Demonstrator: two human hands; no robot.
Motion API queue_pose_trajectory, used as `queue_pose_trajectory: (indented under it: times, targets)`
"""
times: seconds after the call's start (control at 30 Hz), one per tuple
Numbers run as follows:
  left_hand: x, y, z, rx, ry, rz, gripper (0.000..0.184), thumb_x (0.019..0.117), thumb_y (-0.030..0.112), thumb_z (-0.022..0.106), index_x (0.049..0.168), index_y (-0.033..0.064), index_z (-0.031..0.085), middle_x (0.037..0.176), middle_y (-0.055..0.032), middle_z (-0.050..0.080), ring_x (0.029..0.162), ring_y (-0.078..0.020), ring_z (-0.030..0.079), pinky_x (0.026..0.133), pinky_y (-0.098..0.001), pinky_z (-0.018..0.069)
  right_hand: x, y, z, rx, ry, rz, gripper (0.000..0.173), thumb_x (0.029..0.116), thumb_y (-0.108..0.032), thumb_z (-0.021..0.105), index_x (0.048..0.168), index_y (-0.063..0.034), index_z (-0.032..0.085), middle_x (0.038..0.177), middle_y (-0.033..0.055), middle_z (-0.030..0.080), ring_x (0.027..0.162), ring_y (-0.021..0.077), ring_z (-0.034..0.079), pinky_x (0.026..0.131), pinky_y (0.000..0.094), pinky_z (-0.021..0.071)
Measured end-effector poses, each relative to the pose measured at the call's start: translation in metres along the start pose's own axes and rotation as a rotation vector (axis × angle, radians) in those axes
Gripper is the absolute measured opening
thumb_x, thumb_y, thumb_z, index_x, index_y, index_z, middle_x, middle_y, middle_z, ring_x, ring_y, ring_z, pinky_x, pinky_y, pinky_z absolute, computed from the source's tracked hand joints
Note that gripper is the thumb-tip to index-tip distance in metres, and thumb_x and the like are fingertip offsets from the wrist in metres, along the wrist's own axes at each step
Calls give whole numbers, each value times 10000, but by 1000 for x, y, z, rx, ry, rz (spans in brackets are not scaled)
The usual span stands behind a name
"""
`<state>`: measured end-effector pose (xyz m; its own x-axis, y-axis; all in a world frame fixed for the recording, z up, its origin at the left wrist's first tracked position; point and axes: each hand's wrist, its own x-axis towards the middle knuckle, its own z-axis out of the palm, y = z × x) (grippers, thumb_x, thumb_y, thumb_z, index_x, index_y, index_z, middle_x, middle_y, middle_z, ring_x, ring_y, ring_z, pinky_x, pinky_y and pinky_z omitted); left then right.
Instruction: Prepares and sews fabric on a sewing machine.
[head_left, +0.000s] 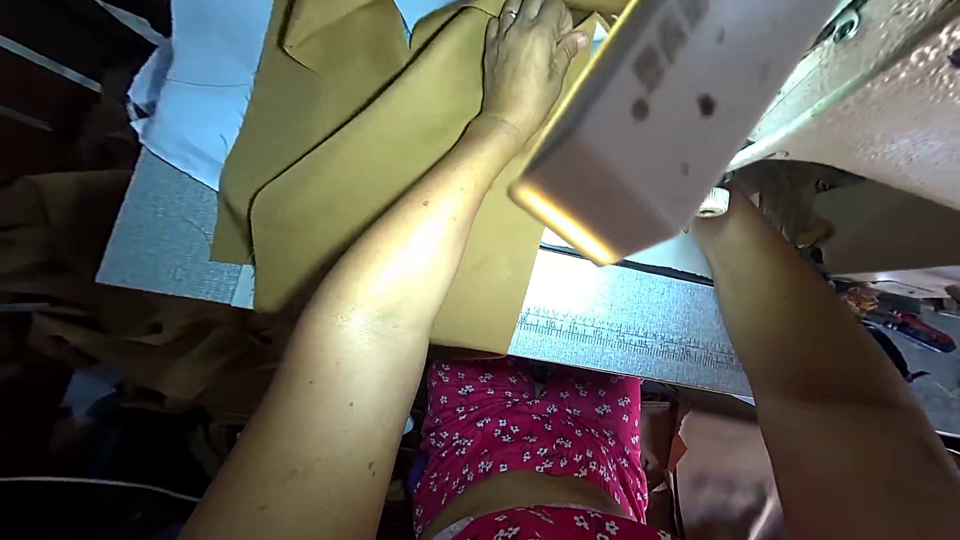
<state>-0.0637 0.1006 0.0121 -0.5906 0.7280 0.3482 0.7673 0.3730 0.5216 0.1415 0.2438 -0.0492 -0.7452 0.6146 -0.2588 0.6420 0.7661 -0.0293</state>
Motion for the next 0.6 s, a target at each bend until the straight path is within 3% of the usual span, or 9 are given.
queue_pose_trajectory:
  times: [0.07, 0.1, 0.17, 0.27, 0.33, 0.47, 0.6]
  targets:
    - [-11, 1, -2, -51, -20, 3, 357, 1057, 325, 488, 1053, 21, 674, 1193, -169, 661, 1219, -337, 577, 1048, -520, 390, -42, -16, -27, 71, 162, -7, 354, 1040, -220, 519, 1142, 69, 696, 1149, 281, 697, 1121, 400, 668, 997, 555, 479]
    - [-20, 3, -5, -89, -37, 5, 356, 1058, 320, 492, 1056, 13, 670, 1198, -177, 649, 1230, -349, 565, 1062, -532, 382, -70, -33, -64, 183, 45, 20, 351, 1062, -140, 497, 1240, 135, 625, 1262, 330, 632, 1226, 405, 597, 1076, 509, 405]
    - [-48, 9, -10, -162, -44, 26, 347, 1056, 301, 518, 1039, -12, 669, 1153, -196, 642, 1197, -372, 564, 1041, -548, 387, -103, -54, -94, 352, 95, -30, 317, 1037, -68, 538, 1215, 184, 607, 1246, 359, 620, 1207, 392, 596, 1075, 455, 402]
    - [-95, 17, -14, -234, 30, 66, 280, 1048, 241, 527, 983, 3, 660, 1106, -176, 665, 1133, -339, 597, 987, -513, 414, -78, -54, -47, 343, 582, -365, 308, 959, -221, 631, 1054, 60, 713, 1014, 245, 718, 1001, 311, 701, 896, 447, 514]
    - [-114, 20, -13, -240, 101, 105, 290, 1052, 269, 538, 948, 25, 656, 1084, -161, 678, 1108, -321, 612, 965, -489, 417, -46, -48, -14, 329, 764, -400, 299, 961, -257, 639, 1054, 13, 730, 1010, 204, 735, 1014, 291, 710, 910, 443, 533]
    - [-127, 24, -13, -182, 135, 119, 291, 1050, 273, 544, 936, 29, 655, 1115, -159, 695, 1157, -330, 621, 982, -506, 420, -40, -53, -9, 346, 783, -353, 262, 963, -200, 612, 1047, 8, 746, 1015, 209, 744, 1016, 296, 720, 916, 455, 532]
    - [-126, 21, -11, -232, 187, 61, 275, 1044, 256, 552, 931, 35, 669, 1092, -140, 714, 1138, -310, 637, 987, -515, 421, -39, -47, -8, 371, 768, -355, 252, 980, -178, 591, 1060, 1, 749, 1040, 184, 750, 1051, 256, 713, 955, 407, 523]
